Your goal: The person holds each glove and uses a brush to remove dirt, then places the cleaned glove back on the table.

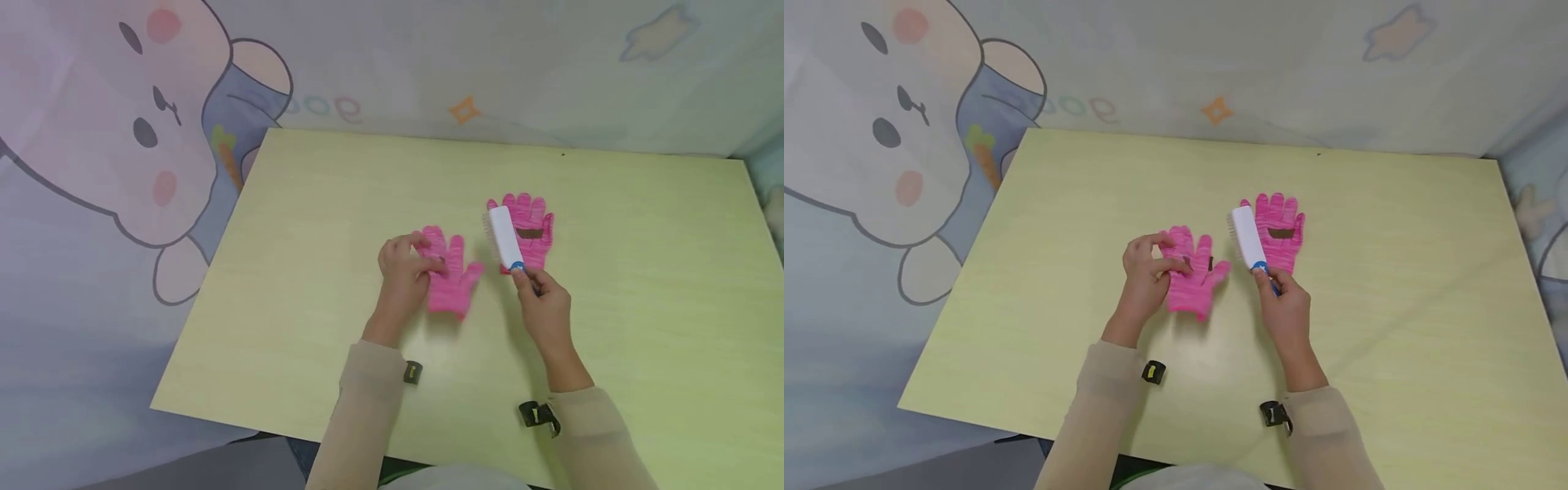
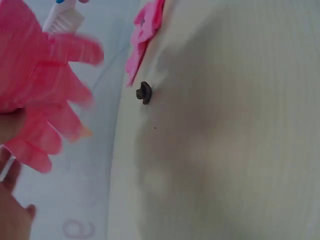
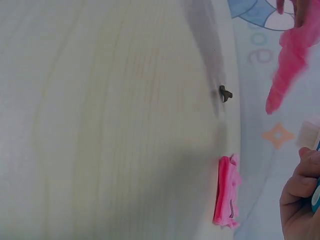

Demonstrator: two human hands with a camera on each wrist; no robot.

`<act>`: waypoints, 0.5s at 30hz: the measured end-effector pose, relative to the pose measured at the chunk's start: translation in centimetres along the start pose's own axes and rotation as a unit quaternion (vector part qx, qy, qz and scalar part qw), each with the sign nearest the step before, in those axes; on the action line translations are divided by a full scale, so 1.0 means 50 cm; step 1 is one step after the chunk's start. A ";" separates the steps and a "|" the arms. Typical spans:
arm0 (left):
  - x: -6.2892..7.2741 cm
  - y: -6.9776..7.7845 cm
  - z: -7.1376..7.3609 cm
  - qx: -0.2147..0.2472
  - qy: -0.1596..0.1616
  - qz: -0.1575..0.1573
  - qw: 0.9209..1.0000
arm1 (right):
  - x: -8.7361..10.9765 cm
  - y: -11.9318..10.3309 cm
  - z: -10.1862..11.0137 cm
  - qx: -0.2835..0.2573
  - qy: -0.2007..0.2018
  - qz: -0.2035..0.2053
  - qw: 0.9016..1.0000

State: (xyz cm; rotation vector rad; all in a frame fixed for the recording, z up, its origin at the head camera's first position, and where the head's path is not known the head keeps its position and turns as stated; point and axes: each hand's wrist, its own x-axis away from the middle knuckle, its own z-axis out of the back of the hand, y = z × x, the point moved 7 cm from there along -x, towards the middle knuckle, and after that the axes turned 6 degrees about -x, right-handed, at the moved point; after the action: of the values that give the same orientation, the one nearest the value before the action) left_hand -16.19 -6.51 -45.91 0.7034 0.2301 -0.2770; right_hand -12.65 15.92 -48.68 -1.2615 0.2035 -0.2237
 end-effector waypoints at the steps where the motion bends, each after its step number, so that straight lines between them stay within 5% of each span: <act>1: 0.002 0.002 0.004 -0.006 0.013 0.004 1.000 | 0.000 0.000 -0.002 0.002 -0.002 0.000 1.000; 3: 0.004 -0.009 0.005 0.065 0.018 0.050 0.996 | 0.000 -0.001 -0.004 0.005 -0.004 0.000 1.000; 6: 0.008 -0.023 0.004 0.168 0.024 0.097 0.981 | 0.000 -0.003 -0.008 0.003 -0.008 0.001 1.000; 9: 0.011 -0.026 0.012 0.190 0.055 0.069 0.978 | -0.002 -0.005 -0.013 -0.007 -0.013 0.003 1.000; 12: 0.014 -0.020 0.020 0.147 0.093 0.017 0.985 | -0.003 -0.004 -0.014 -0.018 -0.015 0.005 1.000; 15: 0.011 -0.032 0.014 0.177 0.095 0.042 0.979 | -0.004 -0.002 -0.010 -0.016 -0.012 0.000 1.000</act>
State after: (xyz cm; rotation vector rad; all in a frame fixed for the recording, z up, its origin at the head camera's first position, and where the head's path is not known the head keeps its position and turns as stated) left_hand -16.10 -8.24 -46.50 1.0917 0.3370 -0.1700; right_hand -13.01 15.48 -48.75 -1.2948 0.1871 -0.2050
